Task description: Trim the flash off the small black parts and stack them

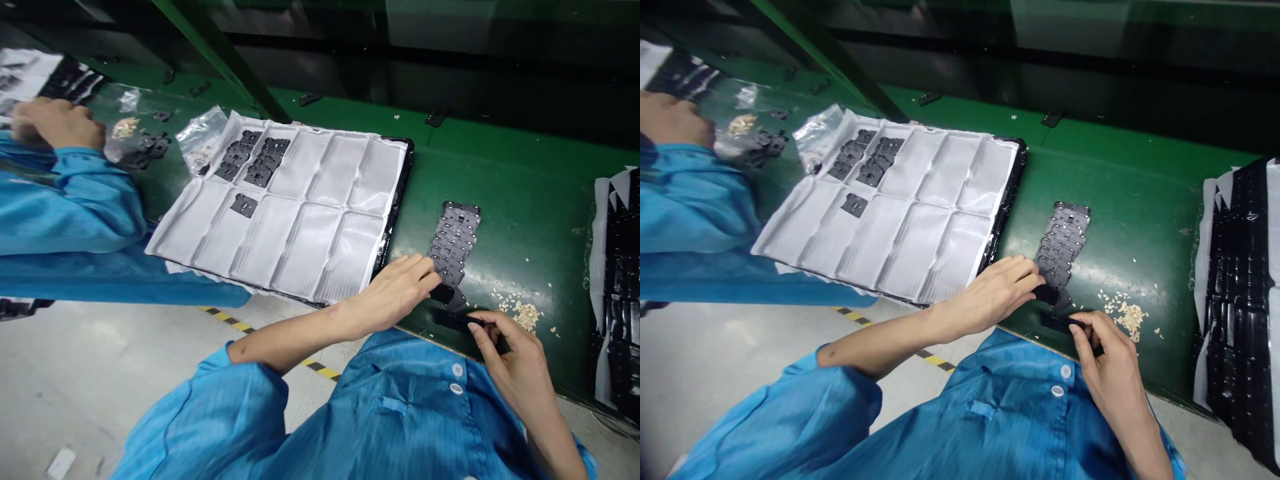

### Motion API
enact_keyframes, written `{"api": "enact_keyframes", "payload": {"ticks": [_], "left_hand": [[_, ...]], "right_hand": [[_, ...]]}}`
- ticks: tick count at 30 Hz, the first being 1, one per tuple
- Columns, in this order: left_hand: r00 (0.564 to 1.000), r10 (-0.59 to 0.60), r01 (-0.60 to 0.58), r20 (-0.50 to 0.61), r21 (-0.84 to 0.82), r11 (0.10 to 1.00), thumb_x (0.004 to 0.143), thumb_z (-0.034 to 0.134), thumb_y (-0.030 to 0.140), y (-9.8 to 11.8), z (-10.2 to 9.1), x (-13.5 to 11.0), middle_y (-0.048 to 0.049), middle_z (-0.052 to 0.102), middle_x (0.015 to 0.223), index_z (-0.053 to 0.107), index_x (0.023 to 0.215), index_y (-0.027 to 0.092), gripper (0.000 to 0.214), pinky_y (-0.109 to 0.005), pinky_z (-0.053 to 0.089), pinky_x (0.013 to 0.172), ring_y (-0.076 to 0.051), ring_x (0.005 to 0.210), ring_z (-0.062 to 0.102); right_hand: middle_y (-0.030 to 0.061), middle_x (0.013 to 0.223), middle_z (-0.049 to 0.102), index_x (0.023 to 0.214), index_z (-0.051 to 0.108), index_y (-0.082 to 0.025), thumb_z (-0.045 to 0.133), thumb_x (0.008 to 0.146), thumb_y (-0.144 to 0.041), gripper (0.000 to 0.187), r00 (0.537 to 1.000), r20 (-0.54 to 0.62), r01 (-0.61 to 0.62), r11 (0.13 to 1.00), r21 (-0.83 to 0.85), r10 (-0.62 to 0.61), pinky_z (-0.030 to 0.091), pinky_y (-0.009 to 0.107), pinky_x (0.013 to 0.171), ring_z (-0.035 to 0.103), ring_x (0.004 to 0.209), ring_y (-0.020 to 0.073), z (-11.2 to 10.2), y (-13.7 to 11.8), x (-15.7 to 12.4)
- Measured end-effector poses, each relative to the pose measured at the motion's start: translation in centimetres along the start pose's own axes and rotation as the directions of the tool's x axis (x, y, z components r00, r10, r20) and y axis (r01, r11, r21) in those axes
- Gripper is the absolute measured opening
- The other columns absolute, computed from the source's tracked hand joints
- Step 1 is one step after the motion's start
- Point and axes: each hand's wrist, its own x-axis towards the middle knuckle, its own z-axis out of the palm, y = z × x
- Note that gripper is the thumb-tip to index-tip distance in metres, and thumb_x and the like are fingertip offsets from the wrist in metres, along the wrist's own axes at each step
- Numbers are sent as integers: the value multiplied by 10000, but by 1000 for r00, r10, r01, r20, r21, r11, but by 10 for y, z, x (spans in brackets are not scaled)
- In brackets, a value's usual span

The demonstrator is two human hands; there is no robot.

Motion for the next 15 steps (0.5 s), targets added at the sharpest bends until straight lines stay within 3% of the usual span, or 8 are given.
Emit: {"api": "enact_keyframes", "payload": {"ticks": [2, 7, 11, 15], "left_hand": [[999, 50, -50, -9, 26, 998, 1087, 495, 143, -1, 0, 5, -109, 649, 1205, 660, 1229, 149, 218, -393, 482, 917, -265, 1054, 579], [995, 97, -98, 22, 43, 994, 1030, 635, 168, -7, -5, 20, -122, 649, 1266, 653, 1261, 145, 233, -403, 462, 928, -282, 1117, 577], [990, 107, -117, 94, 105, 988, 1063, 495, 102, -11, -15, 22, -127, 662, 1212, 667, 1200, 121, 221, -408, 462, 932, -275, 1069, 579], [996, 46, -56, 73, 143, 988, 1079, 415, 84, -16, -25, 13, -122, 651, 1197, 655, 1197, 135, 272, -417, 483, 966, -264, 1047, 584]], "right_hand": [[-3, 809, 709, 1061, 756, -242, 647, 1052, -338, 145, 1000, -3, -28, 999, 24, 28, 524, 269, 650, 658, 665, 165, -1, 2, -1], [-5, 831, 729, 1076, 739, -243, 673, 1036, -326, 113, 999, -25, -40, 997, 69, 42, 564, 273, 696, 700, 709, 167, 11, 4, 3], [6, 828, 686, 1123, 706, -219, 635, 1035, -269, 124, 996, -82, 24, 998, 52, -20, 586, 288, 678, 680, 677, 171, 36, -3, 16], [66, 979, 686, 1176, 665, -207, 562, 1055, -221, 160, 984, -169, 59, 998, 8, -57, 609, 334, 708, 662, 691, 182, 56, -10, 30]]}}
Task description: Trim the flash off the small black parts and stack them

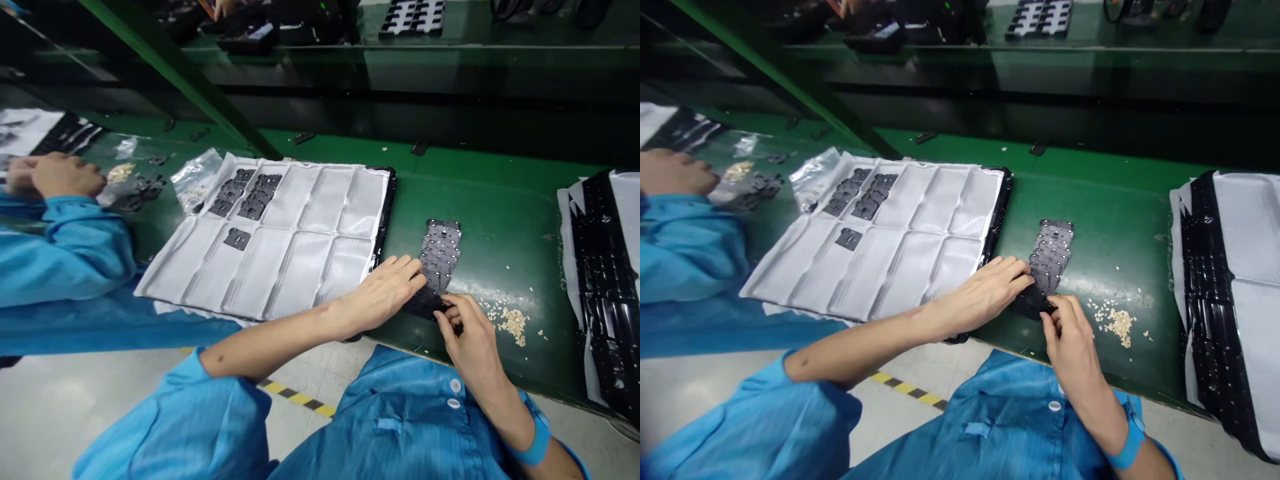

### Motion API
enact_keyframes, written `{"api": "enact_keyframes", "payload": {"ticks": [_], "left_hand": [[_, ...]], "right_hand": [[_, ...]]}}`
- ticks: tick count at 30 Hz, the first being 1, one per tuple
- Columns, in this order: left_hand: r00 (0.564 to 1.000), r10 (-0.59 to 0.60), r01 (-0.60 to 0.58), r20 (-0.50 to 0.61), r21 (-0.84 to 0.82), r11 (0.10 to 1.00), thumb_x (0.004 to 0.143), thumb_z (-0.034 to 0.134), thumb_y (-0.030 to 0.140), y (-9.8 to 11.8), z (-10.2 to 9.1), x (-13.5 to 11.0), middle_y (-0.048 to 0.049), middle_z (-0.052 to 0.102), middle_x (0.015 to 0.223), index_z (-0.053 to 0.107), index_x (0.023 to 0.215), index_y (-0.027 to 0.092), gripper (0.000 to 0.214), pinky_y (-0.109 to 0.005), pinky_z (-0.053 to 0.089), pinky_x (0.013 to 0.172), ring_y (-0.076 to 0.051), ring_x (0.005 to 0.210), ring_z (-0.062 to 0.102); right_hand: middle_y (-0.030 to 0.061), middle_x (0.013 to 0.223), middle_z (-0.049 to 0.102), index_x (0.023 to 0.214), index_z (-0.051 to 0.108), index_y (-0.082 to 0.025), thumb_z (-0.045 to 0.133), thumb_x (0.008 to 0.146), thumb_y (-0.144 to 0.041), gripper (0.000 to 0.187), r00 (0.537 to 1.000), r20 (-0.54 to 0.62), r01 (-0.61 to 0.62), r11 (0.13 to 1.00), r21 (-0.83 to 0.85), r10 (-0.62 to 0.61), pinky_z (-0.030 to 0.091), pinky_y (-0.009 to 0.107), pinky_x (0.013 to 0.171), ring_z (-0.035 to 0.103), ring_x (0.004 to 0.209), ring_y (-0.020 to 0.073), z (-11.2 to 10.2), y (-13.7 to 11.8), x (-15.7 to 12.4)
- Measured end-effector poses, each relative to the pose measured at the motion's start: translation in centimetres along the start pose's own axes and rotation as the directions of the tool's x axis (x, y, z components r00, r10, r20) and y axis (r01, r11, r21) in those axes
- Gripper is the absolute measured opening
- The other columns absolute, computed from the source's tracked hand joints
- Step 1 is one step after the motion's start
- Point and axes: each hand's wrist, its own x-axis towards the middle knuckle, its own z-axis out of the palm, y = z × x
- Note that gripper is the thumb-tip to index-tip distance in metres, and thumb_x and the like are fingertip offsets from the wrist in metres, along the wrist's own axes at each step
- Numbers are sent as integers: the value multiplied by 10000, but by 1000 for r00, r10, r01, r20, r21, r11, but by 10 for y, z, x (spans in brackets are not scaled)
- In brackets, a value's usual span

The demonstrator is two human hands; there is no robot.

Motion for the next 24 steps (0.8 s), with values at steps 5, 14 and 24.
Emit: {"api": "enact_keyframes", "payload": {"ticks": [5, 14, 24], "left_hand": [[995, 26, -39, -97, -125, 991, 1086, 406, 100, -3, -3, -13, -169, 600, 1426, 531, 1435, 138, 373, -436, 522, 1071, -275, 1280, 590], [995, 52, -53, -80, -12, 999, 975, 770, 302, -4, 24, 7, -255, 472, 1656, 435, 1554, 114, 695, -542, 433, 1218, -377, 1568, 442], [993, -97, 100, -66, 53, 994, 1050, 653, 297, -11, 14, 6, -118, 686, 1172, 642, 1161, 133, 198, -417, 524, 904, -280, 1051, 640]], "right_hand": [[136, 1198, 650, 1279, 623, -207, 507, 1063, -175, 248, 998, -52, 31, 999, -31, -32, 634, 402, 802, 715, 876, 238, 13, -2, 3], [155, 1258, 634, 1284, 625, -221, 460, 1065, -128, 290, 996, -68, 50, 997, -50, -54, 629, 460, 962, 705, 1145, 293, 18, 0, 5], [168, 1248, 625, 1264, 650, -188, 532, 1069, -173, 229, 994, -81, 65, 994, -89, -72, 580, 508, 1002, 642, 1186, 337, 13, 2, 9]]}}
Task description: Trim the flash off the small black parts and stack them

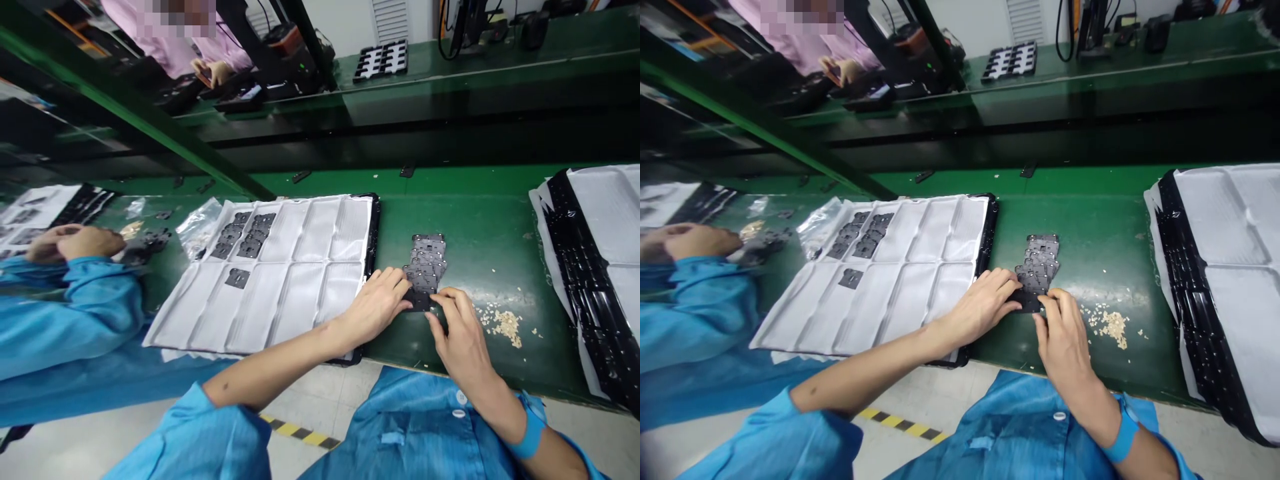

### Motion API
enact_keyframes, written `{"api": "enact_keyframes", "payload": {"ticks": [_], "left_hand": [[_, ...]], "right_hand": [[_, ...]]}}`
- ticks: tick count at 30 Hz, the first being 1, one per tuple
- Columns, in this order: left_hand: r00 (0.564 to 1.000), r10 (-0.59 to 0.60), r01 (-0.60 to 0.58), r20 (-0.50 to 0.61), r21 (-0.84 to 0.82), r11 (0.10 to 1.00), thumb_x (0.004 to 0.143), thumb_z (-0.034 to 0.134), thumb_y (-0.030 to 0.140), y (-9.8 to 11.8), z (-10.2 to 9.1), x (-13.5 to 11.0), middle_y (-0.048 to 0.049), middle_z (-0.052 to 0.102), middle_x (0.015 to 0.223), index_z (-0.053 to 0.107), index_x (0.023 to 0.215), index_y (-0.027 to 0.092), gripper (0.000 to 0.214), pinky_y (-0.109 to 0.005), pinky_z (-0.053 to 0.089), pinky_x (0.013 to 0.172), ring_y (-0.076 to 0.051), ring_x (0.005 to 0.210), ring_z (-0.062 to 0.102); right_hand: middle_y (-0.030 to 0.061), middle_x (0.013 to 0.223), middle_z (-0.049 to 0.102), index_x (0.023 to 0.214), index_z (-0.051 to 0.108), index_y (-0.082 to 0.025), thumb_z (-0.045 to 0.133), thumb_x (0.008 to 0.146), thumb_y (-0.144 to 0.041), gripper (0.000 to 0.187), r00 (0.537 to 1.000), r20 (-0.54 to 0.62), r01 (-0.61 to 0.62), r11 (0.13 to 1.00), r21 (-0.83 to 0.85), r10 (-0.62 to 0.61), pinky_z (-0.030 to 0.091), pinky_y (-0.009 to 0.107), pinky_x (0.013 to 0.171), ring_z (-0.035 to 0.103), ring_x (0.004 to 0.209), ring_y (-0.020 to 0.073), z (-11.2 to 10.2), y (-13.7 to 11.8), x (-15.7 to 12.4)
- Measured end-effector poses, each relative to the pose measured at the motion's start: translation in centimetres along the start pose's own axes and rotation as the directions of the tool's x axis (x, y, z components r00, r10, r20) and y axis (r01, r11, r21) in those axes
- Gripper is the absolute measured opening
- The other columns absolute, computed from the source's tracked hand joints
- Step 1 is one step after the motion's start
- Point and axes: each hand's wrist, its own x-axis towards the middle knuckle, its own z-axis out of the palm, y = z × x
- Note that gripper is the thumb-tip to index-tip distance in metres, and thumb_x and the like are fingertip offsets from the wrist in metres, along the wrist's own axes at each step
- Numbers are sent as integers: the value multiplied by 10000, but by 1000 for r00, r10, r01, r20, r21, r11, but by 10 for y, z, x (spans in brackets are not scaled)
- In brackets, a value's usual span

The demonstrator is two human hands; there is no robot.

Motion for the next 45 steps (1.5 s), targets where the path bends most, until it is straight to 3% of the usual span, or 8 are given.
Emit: {"api": "enact_keyframes", "payload": {"ticks": [7, 15, 22, 26, 29, 33, 39, 45], "left_hand": [[997, 31, -41, -75, -140, 989, 1068, 532, 216, -4, 10, -3, -81, 693, 1026, 630, 1106, 187, 109, -401, 525, 858, -261, 951, 639], [998, -3, -11, -60, -229, 973, 1014, 568, 462, -31, 18, 2, -92, 730, 976, 648, 1081, 226, 258, -456, 596, 800, -322, 897, 737], [991, -65, 15, -121, -377, 926, 966, 593, 553, -23, -7, 15, -64, 767, 885, 689, 896, 247, 328, -401, 629, 771, -293, 830, 774], [978, -180, 104, -102, -512, 852, 925, 675, 609, -5, -32, 24, -54, 795, 917, 720, 958, 238, 375, -343, 620, 763, -266, 832, 766], [976, -202, 109, -78, -629, 770, 914, 686, 606, 25, -54, 42, -55, 781, 928, 693, 891, 219, 388, -307, 600, 735, -240, 823, 740], [996, -62, 4, -59, -694, 720, 910, 681, 557, 83, -83, 95, -6, 663, 719, 645, 821, 203, 367, -260, 504, 611, -171, 648, 615], [913, 391, -328, -121, -788, 521, 927, 708, 355, 220, -87, 231, -15, 662, 738, 635, 799, 167, 239, -270, 499, 689, -137, 686, 596], [803, 589, -410, 96, -629, 661, 889, 741, 110, 365, -43, 318, -45, 696, 741, 666, 712, 127, 193, -282, 527, 752, -134, 697, 630]], "right_hand": [[196, 1277, 665, 1344, 642, -164, 563, 1035, -79, 329, 976, 217, 16, 980, -201, 29, 561, 548, 980, 621, 1137, 357, 15, -13, 21], [138, 1132, 684, 1145, 696, -153, 607, 1016, -50, 188, 976, 209, -4, 957, -289, 67, 566, 433, 881, 645, 1034, 293, 21, -23, 46], [85, 1066, 730, 1016, 679, -179, 616, 1020, -58, 136, 989, 148, 1, 989, -145, 20, 581, 327, 880, 696, 1005, 219, -4, -23, 50], [44, 1053, 733, 1033, 637, -202, 638, 998, -96, 112, 988, -75, -124, 978, 170, 138, 591, 256, 820, 729, 935, 160, -23, -22, 41], [6, 905, 714, 996, 618, -212, 655, 968, -183, 56, 917, -210, -165, 803, 573, 338, 580, 257, 709, 705, 755, 147, -40, -20, 28], [0, 884, 720, 1124, 607, -213, 698, 942, -313, 226, 841, -263, -108, 622, 776, 474, 577, 270, 714, 701, 745, 153, -69, -12, -3], [14, 879, 701, 1077, 645, -200, 650, 948, -270, 146, 835, -193, -253, 671, 697, 515, 541, 263, 705, 656, 755, 152, -89, 4, -61], [-17, 773, 646, 1013, 681, -203, 615, 919, -180, 117, 877, -100, -329, 739, 588, 470, 477, 241, 615, 584, 653, 139, -80, 15, -87]]}}
